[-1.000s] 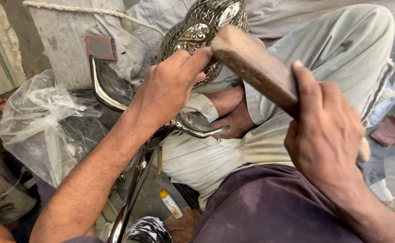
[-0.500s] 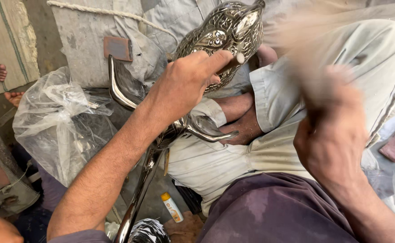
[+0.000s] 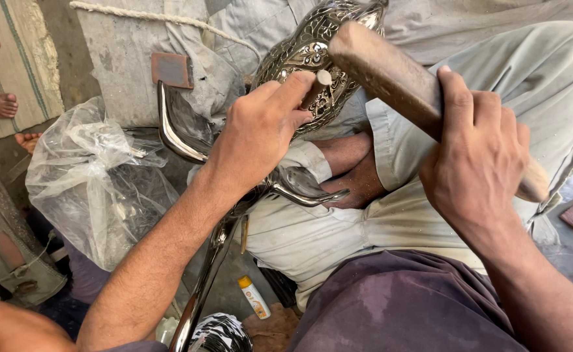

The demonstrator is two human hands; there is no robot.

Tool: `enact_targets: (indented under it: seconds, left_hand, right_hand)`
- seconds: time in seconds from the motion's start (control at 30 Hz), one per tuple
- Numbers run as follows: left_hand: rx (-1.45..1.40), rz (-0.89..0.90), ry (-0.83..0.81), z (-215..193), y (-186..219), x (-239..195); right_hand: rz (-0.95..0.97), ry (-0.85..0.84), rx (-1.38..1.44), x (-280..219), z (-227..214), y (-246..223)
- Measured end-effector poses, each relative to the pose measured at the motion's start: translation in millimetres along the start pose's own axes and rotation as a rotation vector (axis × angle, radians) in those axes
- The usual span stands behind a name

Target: The person uses a chisel and hammer to engrave intricate patterns onto a polished metal object shaped like a bird. They hold the chisel against the surface and strike it repeatedly to create detailed designs.

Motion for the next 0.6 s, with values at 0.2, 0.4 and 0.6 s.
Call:
enact_targets:
  seconds: [0.2, 0.4, 0.6]
  left_hand:
    - [0.108, 0.037, 0.091, -0.5, 6.9, -7.2]
    - [0.096, -0.010, 0.034, 0.8, 2.5, -7.8]
    - [0.087, 0.011, 0.015, -1.2, 8.4, -2.5]
  right_hand:
    - [-0.008, -0.046, 0.060, 7.0, -11.8, -1.2]
    - [-0.020, 0.026, 0.178, 2.3, -38.3, -1.7]
    - [-0.031, 0.023, 0.058, 7.3, -47.1, -6.1]
Point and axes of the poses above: each hand's wrist, its own x-axis towards the middle knuckle, its own z-axis out of the palm, y = z × x, the point moved 8 cm from there along x, towards the middle knuckle, and after that the axes turned 4 degrees about z, right-handed, at the moved point
